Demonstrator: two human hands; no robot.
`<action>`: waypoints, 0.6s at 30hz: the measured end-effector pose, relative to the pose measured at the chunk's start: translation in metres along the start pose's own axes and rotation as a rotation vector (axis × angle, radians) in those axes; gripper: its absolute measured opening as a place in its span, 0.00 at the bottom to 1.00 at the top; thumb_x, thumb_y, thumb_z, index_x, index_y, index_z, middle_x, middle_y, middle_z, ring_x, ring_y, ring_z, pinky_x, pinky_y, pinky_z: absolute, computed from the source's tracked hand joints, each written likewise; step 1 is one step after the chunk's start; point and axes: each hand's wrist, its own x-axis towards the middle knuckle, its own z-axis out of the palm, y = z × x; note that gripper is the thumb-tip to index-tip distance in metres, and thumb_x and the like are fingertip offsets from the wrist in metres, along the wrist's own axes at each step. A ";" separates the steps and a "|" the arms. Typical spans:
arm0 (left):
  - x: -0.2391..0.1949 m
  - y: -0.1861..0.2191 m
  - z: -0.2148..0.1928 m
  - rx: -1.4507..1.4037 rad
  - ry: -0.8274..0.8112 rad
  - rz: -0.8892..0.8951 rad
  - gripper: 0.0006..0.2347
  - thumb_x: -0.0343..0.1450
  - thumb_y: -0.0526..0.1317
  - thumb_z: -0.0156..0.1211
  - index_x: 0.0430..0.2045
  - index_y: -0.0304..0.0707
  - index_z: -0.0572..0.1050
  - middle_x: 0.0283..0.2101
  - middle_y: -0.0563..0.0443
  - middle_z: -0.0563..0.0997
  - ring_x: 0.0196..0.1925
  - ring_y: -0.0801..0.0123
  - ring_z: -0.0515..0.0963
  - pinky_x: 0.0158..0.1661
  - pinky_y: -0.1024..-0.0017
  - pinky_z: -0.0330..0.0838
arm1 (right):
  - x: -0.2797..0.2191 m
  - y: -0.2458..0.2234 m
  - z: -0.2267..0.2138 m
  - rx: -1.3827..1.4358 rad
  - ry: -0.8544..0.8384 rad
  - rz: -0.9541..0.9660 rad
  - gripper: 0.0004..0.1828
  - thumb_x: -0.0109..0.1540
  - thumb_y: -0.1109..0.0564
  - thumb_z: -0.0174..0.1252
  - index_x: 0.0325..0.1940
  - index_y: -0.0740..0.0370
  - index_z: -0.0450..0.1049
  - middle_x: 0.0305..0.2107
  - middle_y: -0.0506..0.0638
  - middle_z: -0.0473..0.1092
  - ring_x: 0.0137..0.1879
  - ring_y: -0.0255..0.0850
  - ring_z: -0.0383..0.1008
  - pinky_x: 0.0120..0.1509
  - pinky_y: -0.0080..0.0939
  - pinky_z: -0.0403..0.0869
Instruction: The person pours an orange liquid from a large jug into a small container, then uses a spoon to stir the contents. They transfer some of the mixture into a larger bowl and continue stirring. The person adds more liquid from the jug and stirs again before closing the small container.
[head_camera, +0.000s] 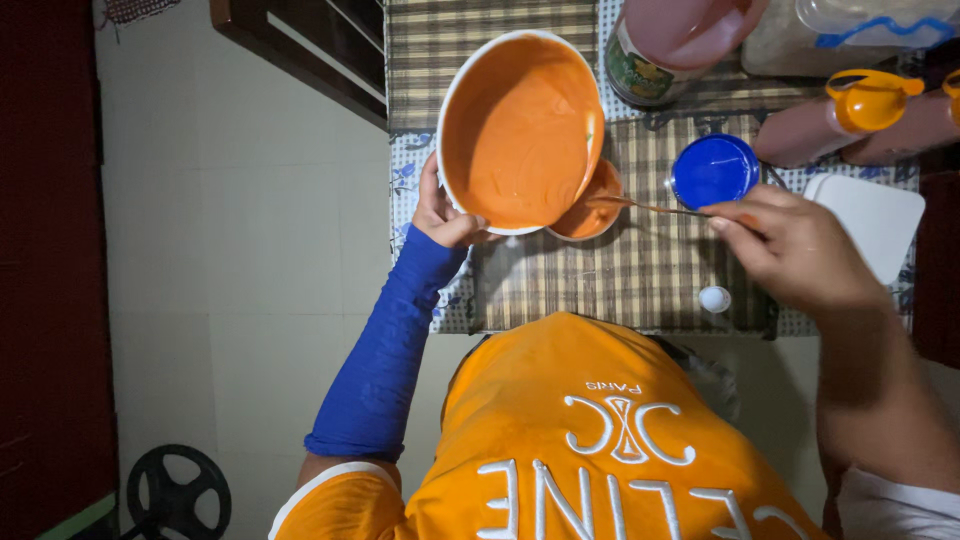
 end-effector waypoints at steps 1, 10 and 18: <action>-0.001 -0.001 0.001 -0.032 -0.007 0.005 0.45 0.61 0.19 0.53 0.74 0.50 0.41 0.70 0.36 0.62 0.55 0.42 0.82 0.44 0.52 0.86 | 0.001 -0.002 -0.004 0.032 0.001 -0.014 0.11 0.67 0.59 0.59 0.51 0.63 0.80 0.35 0.53 0.73 0.40 0.44 0.75 0.47 0.40 0.72; -0.003 -0.016 -0.005 0.052 -0.042 -0.006 0.46 0.61 0.21 0.55 0.75 0.47 0.41 0.69 0.35 0.66 0.53 0.49 0.84 0.43 0.59 0.86 | 0.037 0.000 0.007 0.066 0.242 -0.188 0.09 0.72 0.64 0.61 0.56 0.65 0.79 0.30 0.52 0.66 0.33 0.39 0.67 0.40 0.37 0.67; -0.005 -0.014 -0.010 0.045 -0.071 0.028 0.45 0.61 0.21 0.55 0.76 0.45 0.42 0.68 0.35 0.67 0.53 0.52 0.83 0.42 0.62 0.85 | 0.044 0.007 0.026 0.073 0.159 -0.138 0.10 0.71 0.62 0.60 0.57 0.63 0.80 0.32 0.53 0.67 0.37 0.43 0.69 0.44 0.41 0.69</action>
